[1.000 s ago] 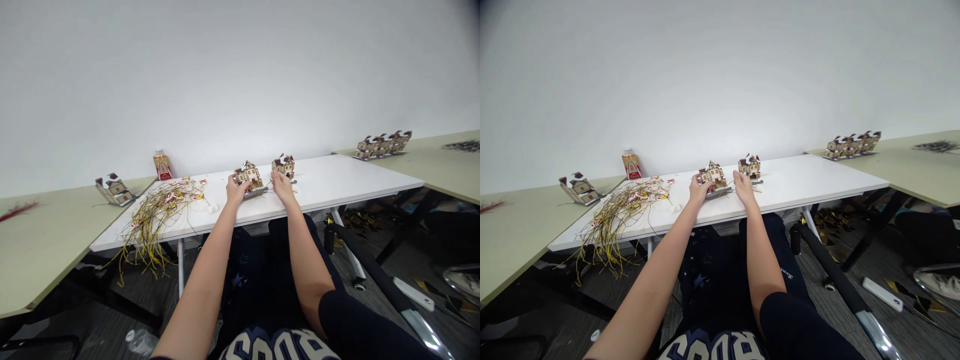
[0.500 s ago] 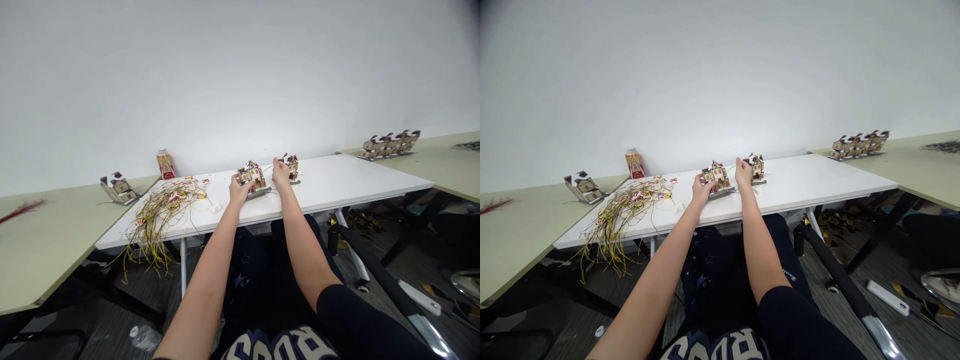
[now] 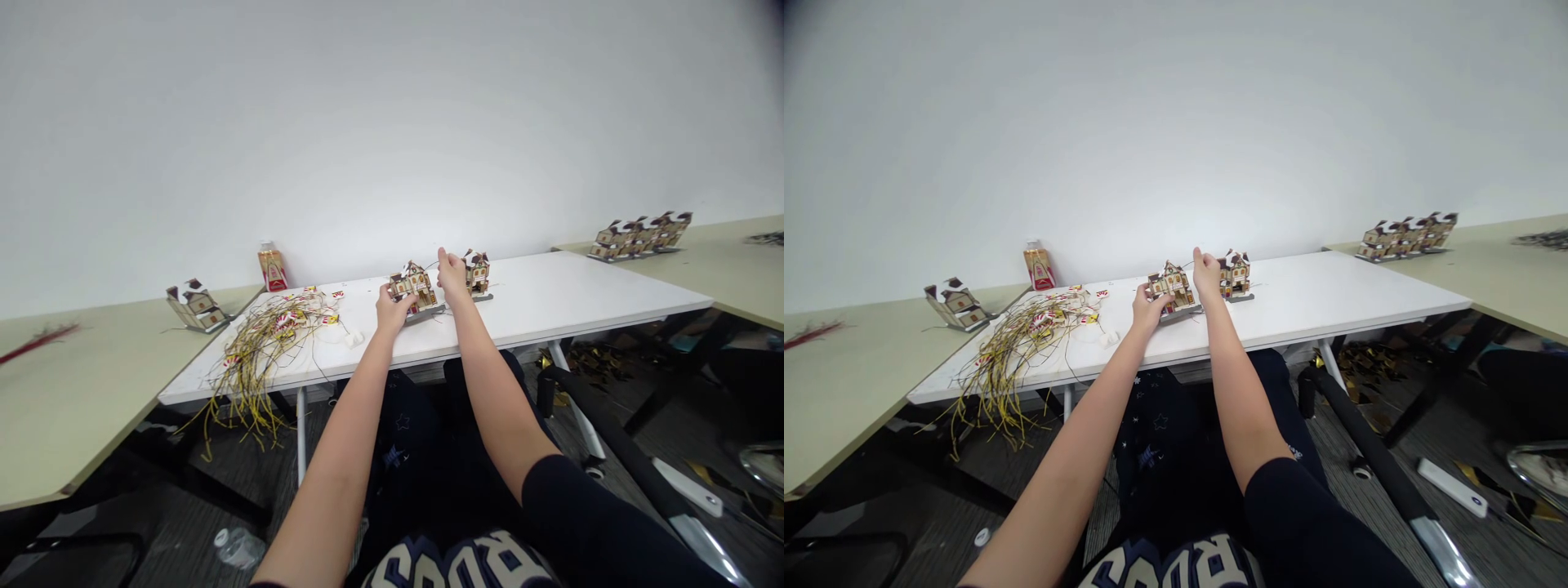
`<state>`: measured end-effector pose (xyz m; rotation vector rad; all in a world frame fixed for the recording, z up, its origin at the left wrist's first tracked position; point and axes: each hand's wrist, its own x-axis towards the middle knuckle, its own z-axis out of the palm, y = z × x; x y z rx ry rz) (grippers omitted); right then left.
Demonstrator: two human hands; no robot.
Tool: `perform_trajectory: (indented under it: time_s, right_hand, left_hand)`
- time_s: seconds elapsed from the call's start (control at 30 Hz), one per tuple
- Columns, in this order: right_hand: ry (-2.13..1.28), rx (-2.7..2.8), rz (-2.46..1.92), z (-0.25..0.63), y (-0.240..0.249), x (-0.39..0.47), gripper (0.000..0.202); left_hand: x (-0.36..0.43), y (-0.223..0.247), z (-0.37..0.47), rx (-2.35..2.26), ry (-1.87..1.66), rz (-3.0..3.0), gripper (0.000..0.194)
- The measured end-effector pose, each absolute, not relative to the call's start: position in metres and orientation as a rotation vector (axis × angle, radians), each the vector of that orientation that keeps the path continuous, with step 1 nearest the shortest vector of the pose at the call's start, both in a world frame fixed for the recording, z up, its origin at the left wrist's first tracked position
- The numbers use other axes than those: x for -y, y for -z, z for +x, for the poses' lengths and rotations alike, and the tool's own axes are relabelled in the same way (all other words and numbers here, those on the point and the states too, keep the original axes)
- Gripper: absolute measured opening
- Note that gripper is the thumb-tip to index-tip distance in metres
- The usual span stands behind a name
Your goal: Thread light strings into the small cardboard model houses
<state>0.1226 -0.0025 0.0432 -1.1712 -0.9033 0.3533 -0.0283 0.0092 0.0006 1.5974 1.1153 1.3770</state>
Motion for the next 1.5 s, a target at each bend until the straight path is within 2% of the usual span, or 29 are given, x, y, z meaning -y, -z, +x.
perform_trajectory:
  time_s: [0.37,0.53,0.8,0.97,1.1,1.3,1.5]
  right_hand:
    - [0.009,1.130,-1.479,0.143,-0.023,0.027,0.036]
    - [-0.001,1.468,-1.478,0.135,-0.026,0.031,0.030]
    - [0.012,1.677,-1.422,0.118,-0.012,0.037,0.016]
    - [0.103,1.733,-1.435,0.110,-0.002,0.054,0.017]
    - [0.164,1.775,-1.566,0.103,-0.003,0.070,0.033]
    - [0.385,1.731,-1.725,0.082,-0.009,0.067,0.043]
    - [0.505,1.659,-1.785,0.071,-0.005,0.056,0.028]
  left_hand:
    - [-0.010,0.000,-0.027,-1.130,-1.373,1.591,0.055]
    - [-0.013,0.000,-0.027,-1.238,-1.370,1.548,0.060]
    - [-0.017,-0.001,-0.030,-1.393,-1.419,1.444,0.063]
    - [-0.010,-0.004,-0.030,-1.407,-1.440,1.515,0.060]
    - [-0.007,-0.007,-0.030,-1.407,-1.453,1.524,0.062]
    - [-0.011,-0.006,-0.031,-1.345,-1.525,1.436,0.063]
    - [-0.015,-0.001,-0.030,-1.324,-1.559,1.420,0.062]
